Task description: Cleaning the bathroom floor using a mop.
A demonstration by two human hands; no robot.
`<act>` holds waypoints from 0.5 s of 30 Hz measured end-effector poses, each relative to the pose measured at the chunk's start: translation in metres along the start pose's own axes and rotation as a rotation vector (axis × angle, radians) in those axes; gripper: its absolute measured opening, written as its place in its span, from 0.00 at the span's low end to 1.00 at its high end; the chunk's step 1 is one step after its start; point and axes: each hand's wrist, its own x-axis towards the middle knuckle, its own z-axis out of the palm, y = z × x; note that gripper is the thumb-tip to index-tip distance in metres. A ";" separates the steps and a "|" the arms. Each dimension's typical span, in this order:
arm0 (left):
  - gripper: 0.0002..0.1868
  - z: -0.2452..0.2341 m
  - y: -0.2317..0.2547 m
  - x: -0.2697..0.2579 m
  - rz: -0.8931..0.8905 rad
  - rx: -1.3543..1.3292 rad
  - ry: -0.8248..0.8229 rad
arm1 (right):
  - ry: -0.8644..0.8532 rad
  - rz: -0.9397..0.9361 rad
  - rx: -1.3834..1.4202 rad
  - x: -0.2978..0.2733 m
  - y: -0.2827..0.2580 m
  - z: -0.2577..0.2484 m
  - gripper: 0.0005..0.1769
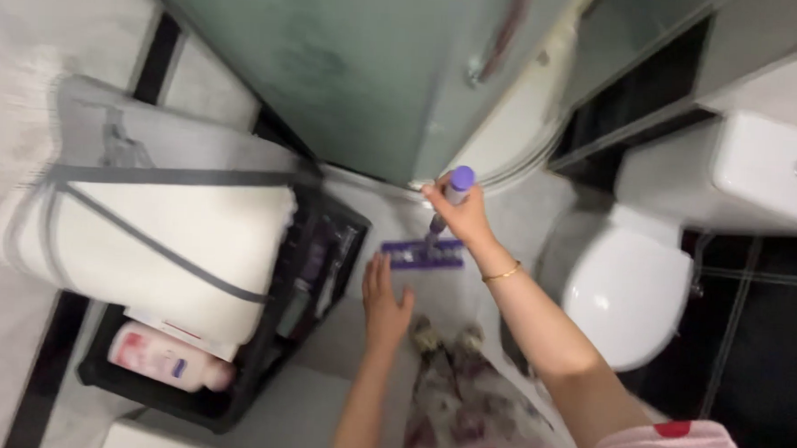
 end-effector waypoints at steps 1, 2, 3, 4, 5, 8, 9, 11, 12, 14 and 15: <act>0.40 0.008 0.009 -0.004 0.000 -0.008 -0.035 | 0.022 0.026 -0.011 -0.026 0.000 -0.025 0.16; 0.38 0.016 0.015 0.001 -0.011 -0.022 -0.107 | 0.084 0.008 0.068 -0.045 0.000 -0.047 0.16; 0.37 0.025 0.022 0.006 -0.021 -0.035 -0.178 | 0.146 -0.013 0.146 -0.064 -0.001 -0.070 0.16; 0.37 0.038 0.031 0.002 -0.014 -0.038 -0.201 | 0.167 -0.003 0.140 -0.084 -0.007 -0.088 0.16; 0.37 0.051 0.041 -0.001 -0.016 -0.069 -0.268 | 0.177 0.005 0.236 -0.104 -0.013 -0.105 0.17; 0.39 0.087 0.081 -0.009 0.106 -0.125 -0.396 | 0.180 -0.080 0.369 -0.155 -0.053 -0.140 0.19; 0.41 0.098 0.099 -0.013 0.211 -0.147 -0.443 | 0.150 -0.163 0.412 -0.171 -0.072 -0.151 0.19; 0.37 0.123 0.130 -0.026 0.240 -0.189 -0.477 | 0.140 -0.183 0.378 -0.192 -0.135 -0.175 0.21; 0.34 0.135 0.141 -0.028 0.267 -0.230 -0.484 | 0.108 -0.215 0.347 -0.199 -0.164 -0.182 0.23; 0.33 0.138 0.170 -0.034 0.277 -0.219 -0.516 | 0.107 -0.245 0.304 -0.225 -0.175 -0.206 0.24; 0.31 0.141 0.185 -0.037 0.278 -0.209 -0.537 | 0.094 -0.273 0.263 -0.238 -0.180 -0.219 0.26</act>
